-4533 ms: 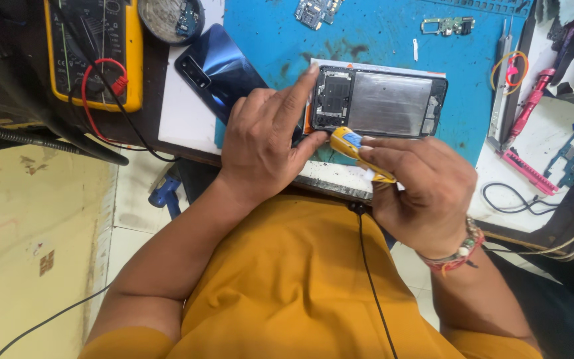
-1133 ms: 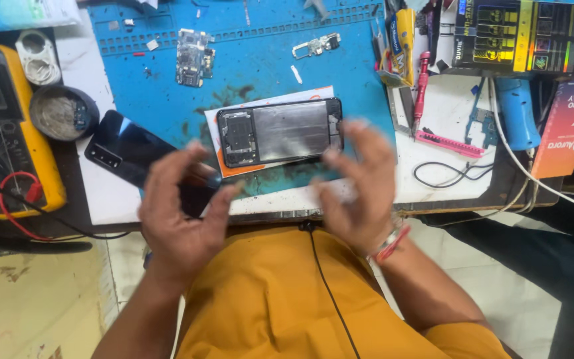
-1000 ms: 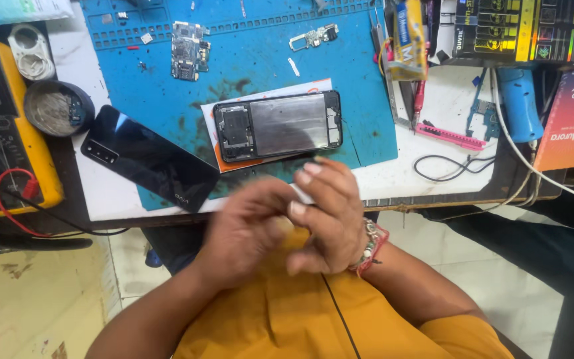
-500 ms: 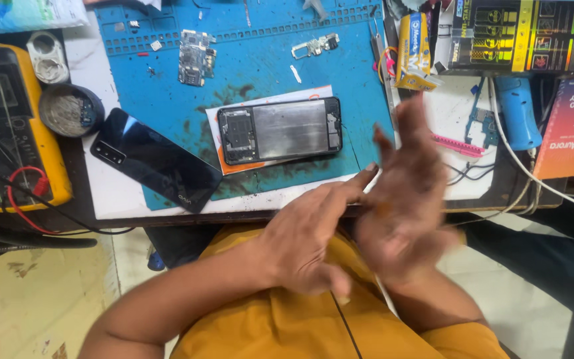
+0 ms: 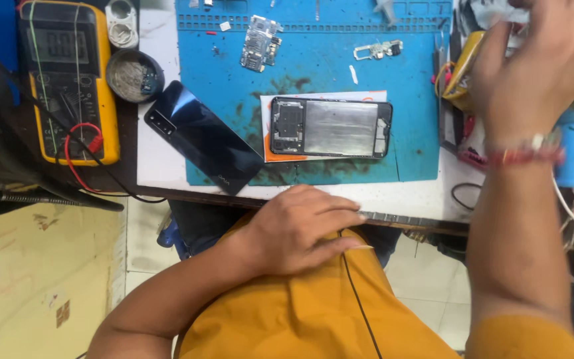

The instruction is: The person removes a protective film from a smartphone screen and then uses a red screwdriver to unscrew and remove the internal metal frame. They then apply glue to the phone's chassis using a yellow tube and place a new screen assembly onto the device.

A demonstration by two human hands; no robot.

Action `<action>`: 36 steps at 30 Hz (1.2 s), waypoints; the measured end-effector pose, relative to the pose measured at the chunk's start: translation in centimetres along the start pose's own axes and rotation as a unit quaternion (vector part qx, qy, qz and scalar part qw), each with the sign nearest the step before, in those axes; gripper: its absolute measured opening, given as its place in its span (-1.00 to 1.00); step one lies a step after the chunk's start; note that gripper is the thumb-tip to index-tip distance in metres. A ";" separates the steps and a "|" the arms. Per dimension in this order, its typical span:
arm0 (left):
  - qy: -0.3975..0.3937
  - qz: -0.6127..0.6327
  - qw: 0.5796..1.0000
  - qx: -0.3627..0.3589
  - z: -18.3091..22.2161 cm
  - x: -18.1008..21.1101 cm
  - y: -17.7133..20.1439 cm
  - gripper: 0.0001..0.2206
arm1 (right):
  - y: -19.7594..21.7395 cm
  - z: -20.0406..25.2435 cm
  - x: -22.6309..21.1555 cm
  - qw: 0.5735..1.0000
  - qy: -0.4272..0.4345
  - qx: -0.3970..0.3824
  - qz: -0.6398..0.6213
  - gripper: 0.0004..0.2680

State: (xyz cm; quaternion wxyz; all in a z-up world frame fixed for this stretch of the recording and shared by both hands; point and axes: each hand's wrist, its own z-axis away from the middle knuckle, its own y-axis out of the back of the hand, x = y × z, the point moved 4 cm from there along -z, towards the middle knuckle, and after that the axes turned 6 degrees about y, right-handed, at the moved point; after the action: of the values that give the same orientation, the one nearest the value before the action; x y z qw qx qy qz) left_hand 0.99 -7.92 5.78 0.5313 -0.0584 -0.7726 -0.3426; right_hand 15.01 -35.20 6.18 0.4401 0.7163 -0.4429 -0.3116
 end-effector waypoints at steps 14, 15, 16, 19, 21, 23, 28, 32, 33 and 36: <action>0.123 0.165 0.974 0.092 2.1 -1.8 1.6 -0.88 | 0.9 0.0 -13.0 0.954 0.051 -0.245 -0.168 -0.41; 0.131 0.186 0.970 0.092 2.2 -1.9 1.5 -0.88 | 0.7 -0.1 -12.8 0.948 0.028 -0.263 -0.176 -0.41; 0.136 0.196 0.967 0.093 2.1 -2.0 1.4 -0.89 | 0.6 -0.2 -12.7 0.946 0.015 -0.270 -0.177 -0.43; 0.142 0.223 0.959 0.103 2.4 -2.2 1.3 -0.90 | 0.4 0.0 -12.5 0.941 -0.008 -0.272 -0.200 -0.50; 0.134 0.237 0.955 0.116 2.6 -2.2 1.5 -0.91 | 0.3 0.1 -12.2 0.939 0.000 -0.245 -0.242 -0.55; 0.148 0.246 0.950 0.122 3.0 -2.6 1.6 -0.91 | -1.2 1.5 -10.7 0.832 -0.205 -0.339 -0.388 -0.72; 0.154 0.236 0.942 0.184 4.2 -2.8 2.3 -0.94 | -0.4 3.7 -9.5 0.740 -0.256 -0.236 -0.576 -0.87; 0.134 0.269 0.920 0.253 4.7 -3.0 2.6 -0.95 | 4.9 7.1 -10.9 0.663 -0.367 -0.142 -0.637 -0.85; 0.128 0.278 0.915 0.263 4.9 -3.1 2.7 -0.95 | 6.9 8.1 -11.5 0.669 -0.391 -0.120 -0.620 -0.82; 0.157 0.263 0.916 0.258 5.2 -3.5 2.6 -0.95 | 9.5 9.9 -13.0 0.663 -0.426 -0.084 -0.610 -0.83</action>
State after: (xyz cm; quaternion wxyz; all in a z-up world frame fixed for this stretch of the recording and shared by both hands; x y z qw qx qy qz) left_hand -0.40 -1.96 2.95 0.7134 -0.0662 -0.6974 0.0159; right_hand -2.05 -28.93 11.37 -0.0264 0.5753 -0.0185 -0.8173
